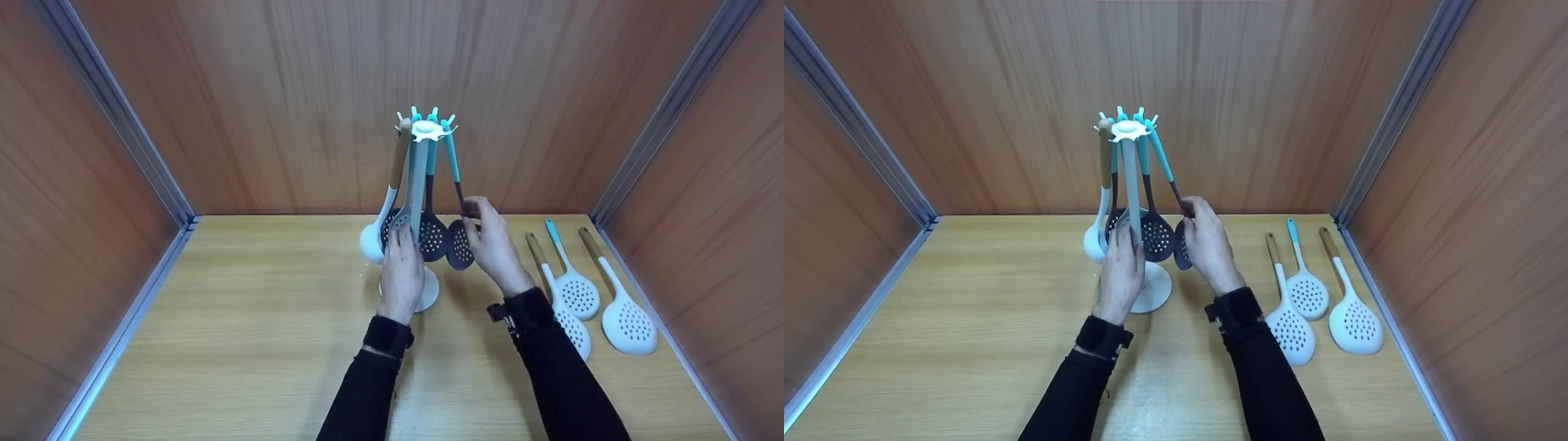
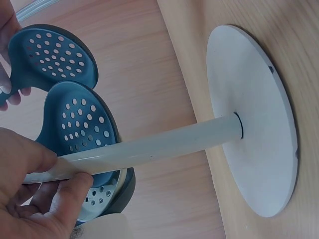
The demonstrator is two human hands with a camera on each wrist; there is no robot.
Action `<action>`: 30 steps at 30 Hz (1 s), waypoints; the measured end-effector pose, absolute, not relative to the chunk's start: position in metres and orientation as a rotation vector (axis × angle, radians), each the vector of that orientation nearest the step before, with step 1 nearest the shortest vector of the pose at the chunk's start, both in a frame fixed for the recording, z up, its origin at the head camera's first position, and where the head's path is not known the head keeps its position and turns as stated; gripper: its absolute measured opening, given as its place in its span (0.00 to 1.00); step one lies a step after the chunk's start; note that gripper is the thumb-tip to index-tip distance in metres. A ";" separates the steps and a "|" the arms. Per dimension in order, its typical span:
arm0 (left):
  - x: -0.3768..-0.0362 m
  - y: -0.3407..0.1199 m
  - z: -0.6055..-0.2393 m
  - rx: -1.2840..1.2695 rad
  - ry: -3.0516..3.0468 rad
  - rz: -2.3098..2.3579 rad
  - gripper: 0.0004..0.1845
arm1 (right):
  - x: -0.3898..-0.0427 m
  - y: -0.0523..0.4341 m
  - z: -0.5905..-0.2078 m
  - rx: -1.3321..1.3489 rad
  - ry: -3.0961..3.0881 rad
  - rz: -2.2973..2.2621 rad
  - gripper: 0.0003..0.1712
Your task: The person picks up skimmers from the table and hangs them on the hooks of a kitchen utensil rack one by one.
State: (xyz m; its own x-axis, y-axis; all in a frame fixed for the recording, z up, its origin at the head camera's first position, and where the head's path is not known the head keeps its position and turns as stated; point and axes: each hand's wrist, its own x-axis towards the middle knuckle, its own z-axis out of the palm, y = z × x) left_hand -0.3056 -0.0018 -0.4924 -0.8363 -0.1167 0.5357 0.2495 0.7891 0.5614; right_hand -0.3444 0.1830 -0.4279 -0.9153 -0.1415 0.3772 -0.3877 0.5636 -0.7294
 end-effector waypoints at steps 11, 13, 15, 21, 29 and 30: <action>-0.306 -0.002 -0.492 -0.096 -2.433 -0.858 0.28 | -0.344 0.180 -0.432 0.453 -2.521 1.291 0.21; -0.306 -0.002 -0.493 -0.099 -2.428 -0.849 0.27 | -0.344 0.180 -0.432 0.453 -2.528 1.298 0.21; -0.306 -0.002 -0.493 -0.096 -2.434 -0.845 0.27 | -0.344 0.179 -0.433 0.454 -2.537 1.302 0.21; -0.306 -0.001 -0.493 -0.088 -2.440 -0.852 0.27 | -0.343 0.179 -0.435 0.470 -2.543 1.313 0.22; -0.306 -0.001 -0.492 -0.089 -2.440 -0.866 0.26 | -0.342 0.180 -0.438 0.470 -2.545 1.306 0.21; -0.306 -0.001 -0.492 -0.088 -2.442 -0.867 0.26 | -0.342 0.181 -0.438 0.470 -2.547 1.311 0.21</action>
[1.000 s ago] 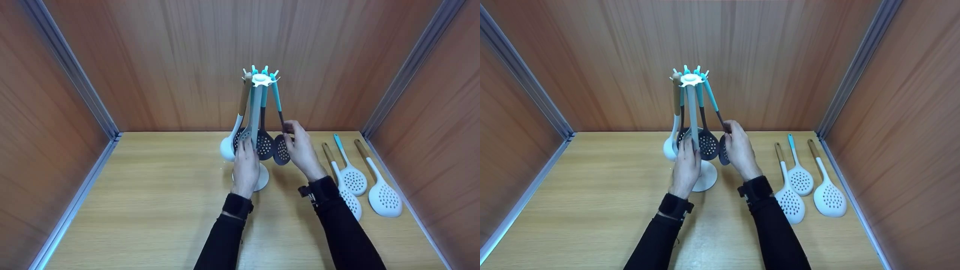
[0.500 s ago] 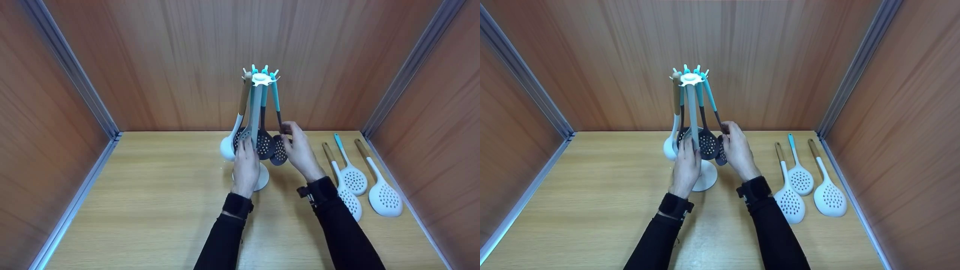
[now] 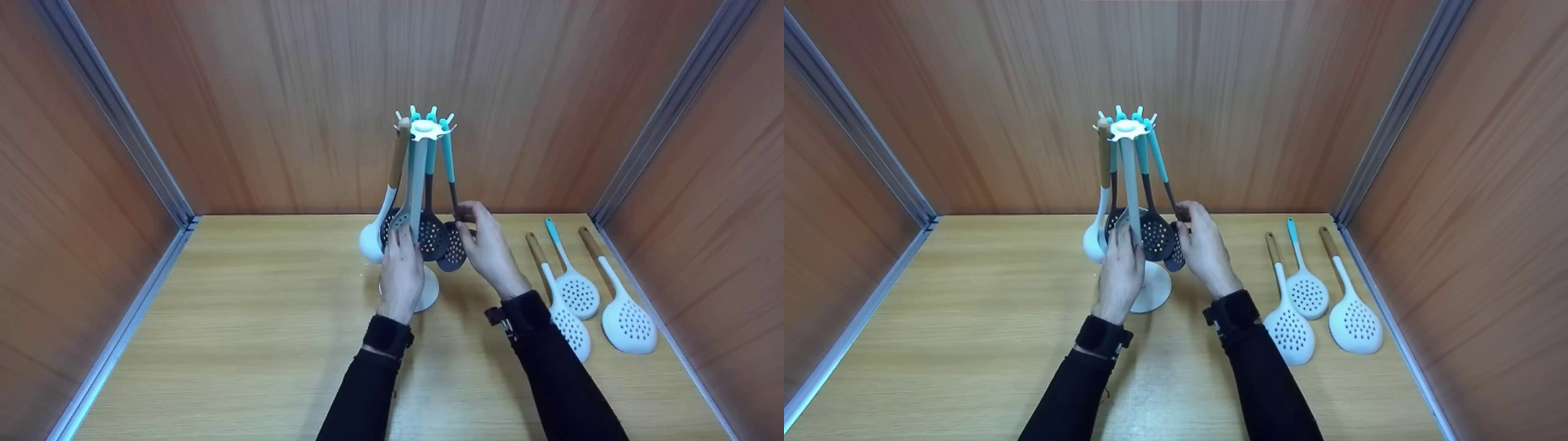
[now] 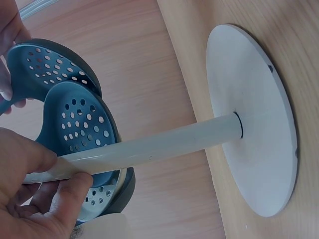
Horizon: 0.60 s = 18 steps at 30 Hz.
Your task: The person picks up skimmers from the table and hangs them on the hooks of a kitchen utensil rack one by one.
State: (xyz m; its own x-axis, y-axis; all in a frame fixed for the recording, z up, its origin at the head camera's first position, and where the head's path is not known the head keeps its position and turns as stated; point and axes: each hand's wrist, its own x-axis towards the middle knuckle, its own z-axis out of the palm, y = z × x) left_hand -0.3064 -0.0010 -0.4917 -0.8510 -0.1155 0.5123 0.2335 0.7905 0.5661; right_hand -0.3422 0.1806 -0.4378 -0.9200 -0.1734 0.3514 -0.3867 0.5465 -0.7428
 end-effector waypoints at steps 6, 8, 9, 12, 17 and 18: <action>-0.307 -0.001 -0.492 -0.080 -2.459 -0.882 0.27 | -0.342 0.186 -0.437 0.481 -2.561 1.318 0.21; -0.308 -0.001 -0.492 -0.076 -2.467 -0.889 0.27 | -0.341 0.189 -0.437 0.490 -2.565 1.312 0.21; -0.308 -0.001 -0.492 -0.074 -2.471 -0.892 0.27 | -0.341 0.190 -0.436 0.494 -2.569 1.308 0.21; -0.308 -0.001 -0.493 -0.072 -2.473 -0.900 0.27 | -0.342 0.193 -0.436 0.501 -2.591 1.289 0.20; -0.308 0.000 -0.493 -0.073 -2.473 -0.903 0.27 | -0.342 0.202 -0.436 0.477 -2.634 1.255 0.19; -0.308 0.000 -0.493 -0.075 -2.472 -0.900 0.27 | -0.342 0.205 -0.436 0.475 -2.633 1.253 0.19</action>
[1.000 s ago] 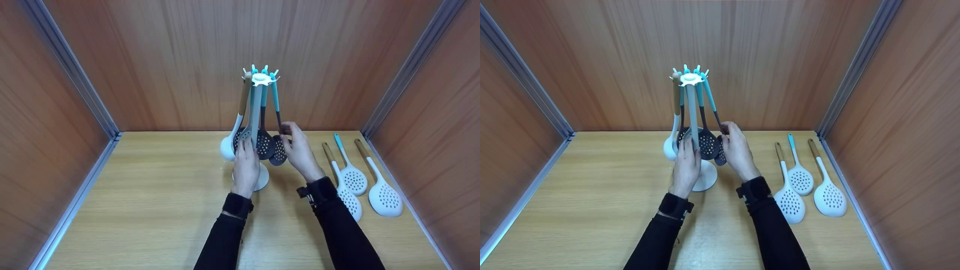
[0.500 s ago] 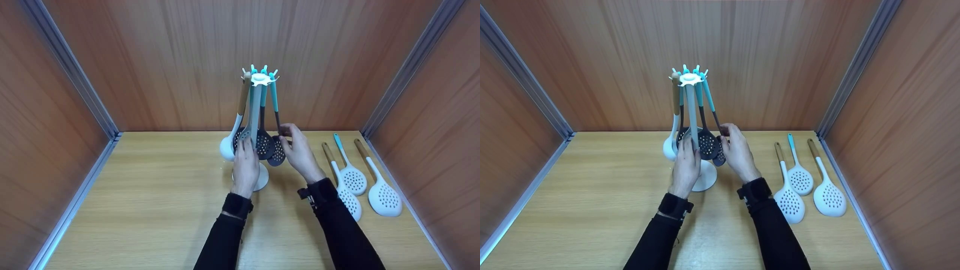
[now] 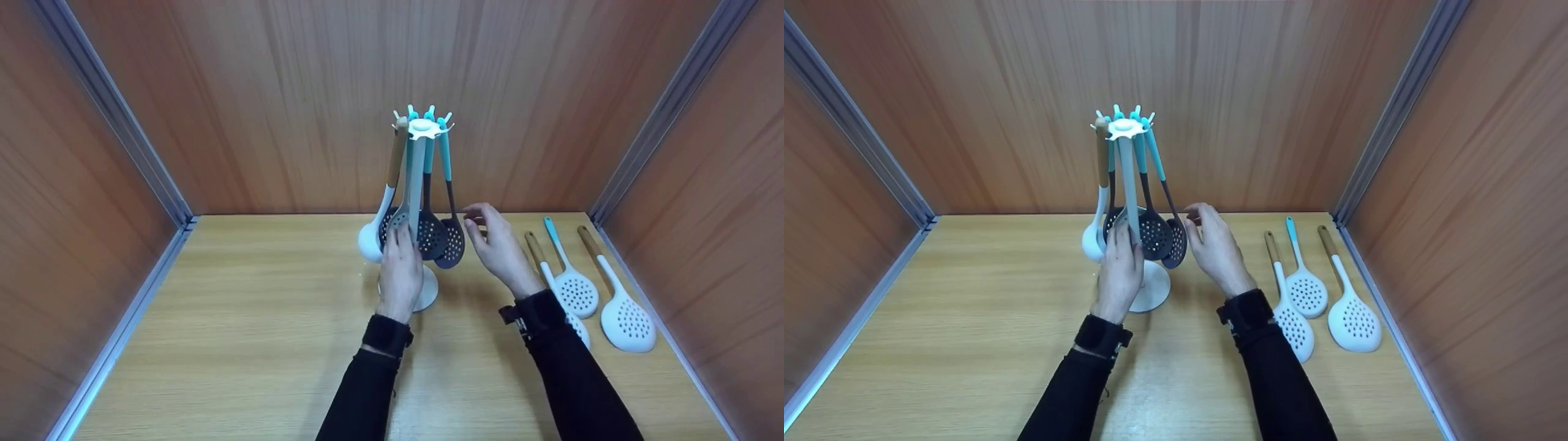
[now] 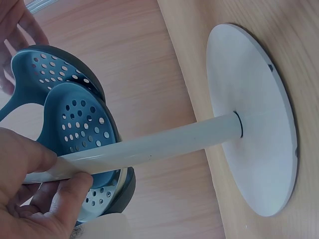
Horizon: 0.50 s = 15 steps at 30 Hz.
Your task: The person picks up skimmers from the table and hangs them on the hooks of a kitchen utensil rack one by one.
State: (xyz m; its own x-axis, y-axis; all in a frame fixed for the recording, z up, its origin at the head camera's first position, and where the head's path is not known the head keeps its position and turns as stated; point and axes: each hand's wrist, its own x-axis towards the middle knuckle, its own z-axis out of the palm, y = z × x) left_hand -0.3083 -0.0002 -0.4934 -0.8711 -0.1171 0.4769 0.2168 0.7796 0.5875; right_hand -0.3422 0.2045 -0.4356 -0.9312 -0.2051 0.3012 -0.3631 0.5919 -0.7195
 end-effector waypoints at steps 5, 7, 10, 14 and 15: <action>-0.309 0.000 -0.495 -0.092 -2.431 -0.870 0.27 | -0.344 0.216 -0.435 0.470 -2.627 1.256 0.20; -0.308 0.000 -0.496 -0.102 -2.407 -0.861 0.27 | -0.344 0.220 -0.435 0.460 -2.645 1.240 0.20; -0.308 0.000 -0.495 -0.105 -2.401 -0.865 0.27 | -0.344 0.227 -0.434 0.432 -2.694 1.186 0.21; -0.308 0.000 -0.494 -0.085 -2.441 -0.890 0.28 | -0.344 0.235 -0.433 0.395 -2.771 1.109 0.23; -0.307 0.000 -0.493 -0.081 -2.449 -0.898 0.28 | -0.344 0.237 -0.432 0.385 -2.789 1.096 0.23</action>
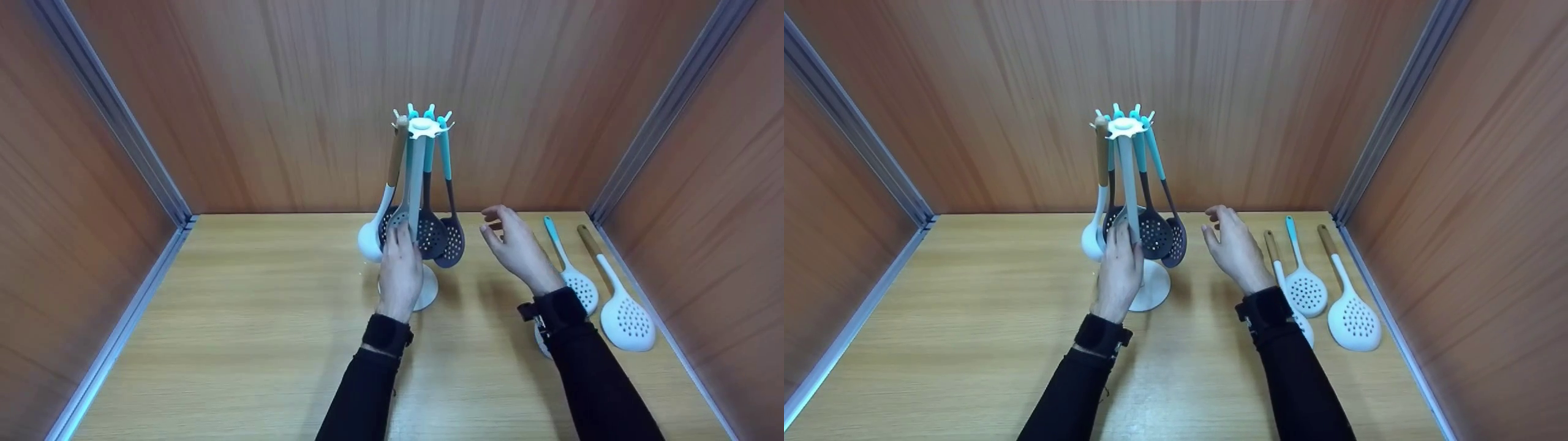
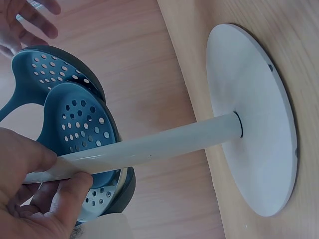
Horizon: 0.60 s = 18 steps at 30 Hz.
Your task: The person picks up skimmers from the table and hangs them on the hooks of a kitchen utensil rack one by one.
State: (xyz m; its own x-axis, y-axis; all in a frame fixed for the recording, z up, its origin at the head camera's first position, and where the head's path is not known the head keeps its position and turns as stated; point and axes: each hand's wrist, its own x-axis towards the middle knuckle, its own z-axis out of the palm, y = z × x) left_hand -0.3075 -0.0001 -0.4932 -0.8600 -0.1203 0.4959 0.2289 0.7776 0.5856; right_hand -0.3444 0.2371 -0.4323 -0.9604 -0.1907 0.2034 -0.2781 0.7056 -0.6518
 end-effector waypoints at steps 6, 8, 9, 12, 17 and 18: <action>-0.307 -0.001 -0.493 -0.075 -2.471 -0.917 0.28 | -0.344 0.252 -0.432 0.360 -2.855 1.049 0.25; -0.307 -0.001 -0.493 -0.072 -2.476 -0.919 0.28 | -0.343 0.258 -0.432 0.357 -2.874 1.027 0.26; -0.307 -0.001 -0.493 -0.072 -2.477 -0.921 0.28 | -0.343 0.261 -0.432 0.354 -2.884 1.016 0.27; -0.307 -0.001 -0.492 -0.070 -2.482 -0.923 0.28 | -0.343 0.270 -0.432 0.344 -2.911 1.000 0.29; -0.307 -0.001 -0.491 -0.063 -2.487 -0.921 0.28 | -0.342 0.286 -0.434 0.331 -2.951 1.012 0.31; -0.307 -0.001 -0.492 -0.067 -2.480 -0.919 0.28 | -0.342 0.289 -0.434 0.330 -2.962 1.013 0.32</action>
State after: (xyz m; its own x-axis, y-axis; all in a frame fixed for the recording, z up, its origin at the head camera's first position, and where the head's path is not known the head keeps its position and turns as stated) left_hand -0.3067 -0.0006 -0.4916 -0.8785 -0.1203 0.4623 0.2100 0.7720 0.6000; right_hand -0.3421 0.2888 -0.4343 -0.9780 -0.1994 0.0618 -0.1955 0.7709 -0.6063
